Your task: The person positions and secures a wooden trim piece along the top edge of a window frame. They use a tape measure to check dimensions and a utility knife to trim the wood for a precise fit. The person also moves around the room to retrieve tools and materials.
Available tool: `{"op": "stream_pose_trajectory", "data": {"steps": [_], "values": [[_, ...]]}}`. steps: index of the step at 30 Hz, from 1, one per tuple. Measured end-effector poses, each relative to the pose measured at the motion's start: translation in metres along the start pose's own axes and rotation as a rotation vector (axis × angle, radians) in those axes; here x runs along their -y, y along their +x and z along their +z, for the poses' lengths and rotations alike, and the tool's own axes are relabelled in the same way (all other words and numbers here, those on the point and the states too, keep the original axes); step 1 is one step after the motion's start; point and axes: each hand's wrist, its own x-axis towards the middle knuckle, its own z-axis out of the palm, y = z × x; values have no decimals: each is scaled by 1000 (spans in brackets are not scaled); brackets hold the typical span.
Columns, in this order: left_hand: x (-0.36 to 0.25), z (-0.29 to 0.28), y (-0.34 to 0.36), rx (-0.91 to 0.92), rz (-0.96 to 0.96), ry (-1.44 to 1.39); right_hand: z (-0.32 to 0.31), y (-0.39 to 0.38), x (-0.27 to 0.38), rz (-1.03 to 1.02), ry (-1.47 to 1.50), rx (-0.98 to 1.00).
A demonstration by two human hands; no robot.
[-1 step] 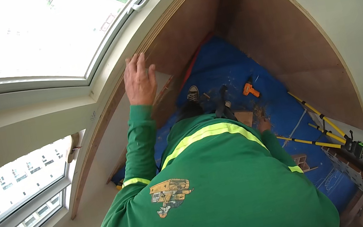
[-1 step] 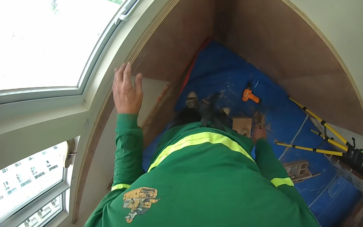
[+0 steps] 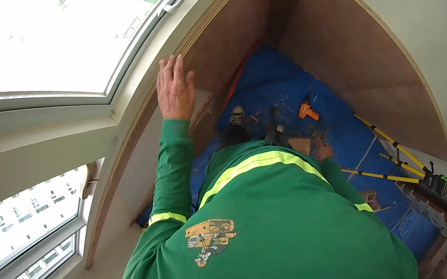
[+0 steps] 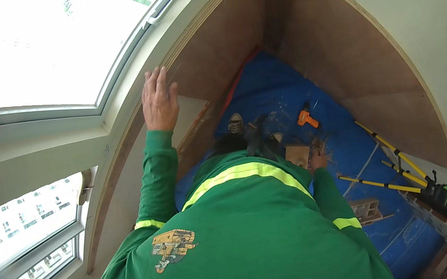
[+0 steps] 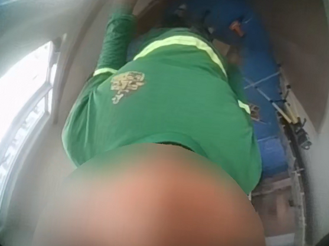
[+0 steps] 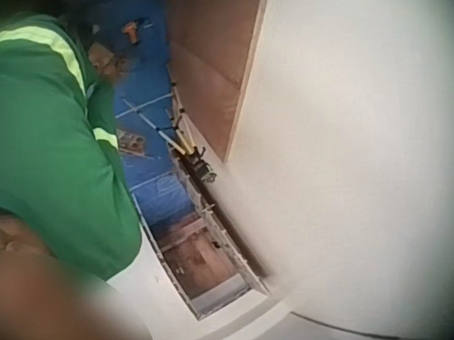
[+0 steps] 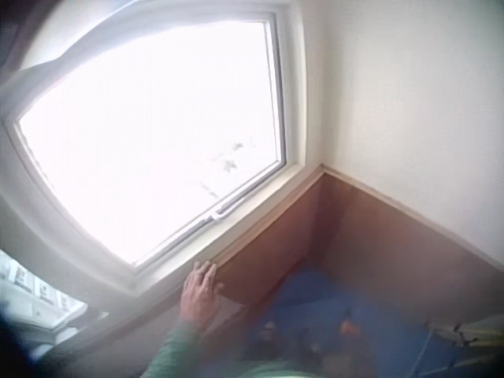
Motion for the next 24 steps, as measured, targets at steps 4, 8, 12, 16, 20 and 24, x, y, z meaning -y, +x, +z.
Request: {"op": "stream_pose_trajectory", "data": {"steps": [4, 8, 12, 16, 20, 24], "values": [[-22, 34, 15, 17, 31, 191, 16, -9, 70, -19, 130, 83], [-61, 46, -1, 390, 108, -393, 17, -25, 100, -166, 28, 26], [-81, 65, -30, 308, -291, -752, -1, -29, 74, -168, -57, 31], [-22, 105, -48, 304, -901, -864, -15, -20, 49, -235, -60, 26], [71, 131, -56, 277, -1064, -896, -22, -10, 53, -211, -97, 31], [101, 108, -32, 413, -717, -902, -26, 1, 70, -215, -141, 38]]}}
